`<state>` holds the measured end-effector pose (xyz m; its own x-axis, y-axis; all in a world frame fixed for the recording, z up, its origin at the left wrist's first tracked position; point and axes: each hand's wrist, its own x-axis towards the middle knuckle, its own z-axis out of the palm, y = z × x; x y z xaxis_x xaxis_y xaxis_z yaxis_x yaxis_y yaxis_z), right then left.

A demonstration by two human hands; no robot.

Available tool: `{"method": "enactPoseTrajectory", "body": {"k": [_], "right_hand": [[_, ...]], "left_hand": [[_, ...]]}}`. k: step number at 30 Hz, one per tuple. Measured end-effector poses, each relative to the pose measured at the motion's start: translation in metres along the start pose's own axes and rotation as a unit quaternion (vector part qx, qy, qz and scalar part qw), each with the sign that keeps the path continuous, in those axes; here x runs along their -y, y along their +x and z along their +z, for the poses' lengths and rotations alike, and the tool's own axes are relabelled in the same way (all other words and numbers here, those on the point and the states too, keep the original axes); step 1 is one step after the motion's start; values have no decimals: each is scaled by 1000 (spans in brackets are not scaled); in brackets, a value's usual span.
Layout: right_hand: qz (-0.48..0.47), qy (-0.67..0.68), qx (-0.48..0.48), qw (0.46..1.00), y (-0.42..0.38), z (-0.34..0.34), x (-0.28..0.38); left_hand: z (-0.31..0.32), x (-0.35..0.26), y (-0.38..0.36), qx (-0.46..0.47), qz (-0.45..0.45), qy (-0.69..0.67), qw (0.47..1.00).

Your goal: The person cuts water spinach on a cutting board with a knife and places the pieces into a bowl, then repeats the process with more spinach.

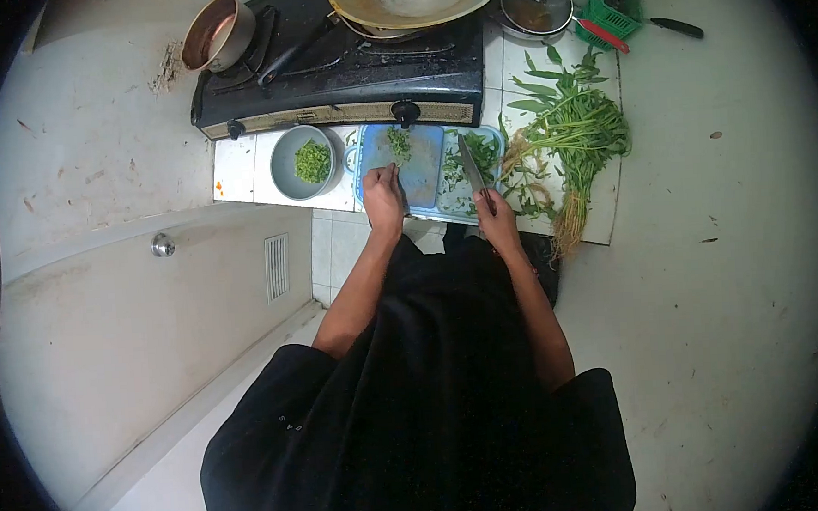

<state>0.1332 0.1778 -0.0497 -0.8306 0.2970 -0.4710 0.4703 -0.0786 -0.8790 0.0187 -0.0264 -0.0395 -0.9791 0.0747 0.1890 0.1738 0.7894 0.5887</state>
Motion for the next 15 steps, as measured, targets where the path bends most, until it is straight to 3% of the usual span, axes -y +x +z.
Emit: {"method": "enactPoseTrajectory", "body": {"k": [6, 15], "right_hand": [[-15, 7, -1, 1000, 2, 2, -2], [8, -19, 8, 1000, 4, 6, 1]], "left_hand": [[0, 9, -6, -34, 81, 42, 995], [-8, 8, 2, 8, 25, -1, 1000]]}}
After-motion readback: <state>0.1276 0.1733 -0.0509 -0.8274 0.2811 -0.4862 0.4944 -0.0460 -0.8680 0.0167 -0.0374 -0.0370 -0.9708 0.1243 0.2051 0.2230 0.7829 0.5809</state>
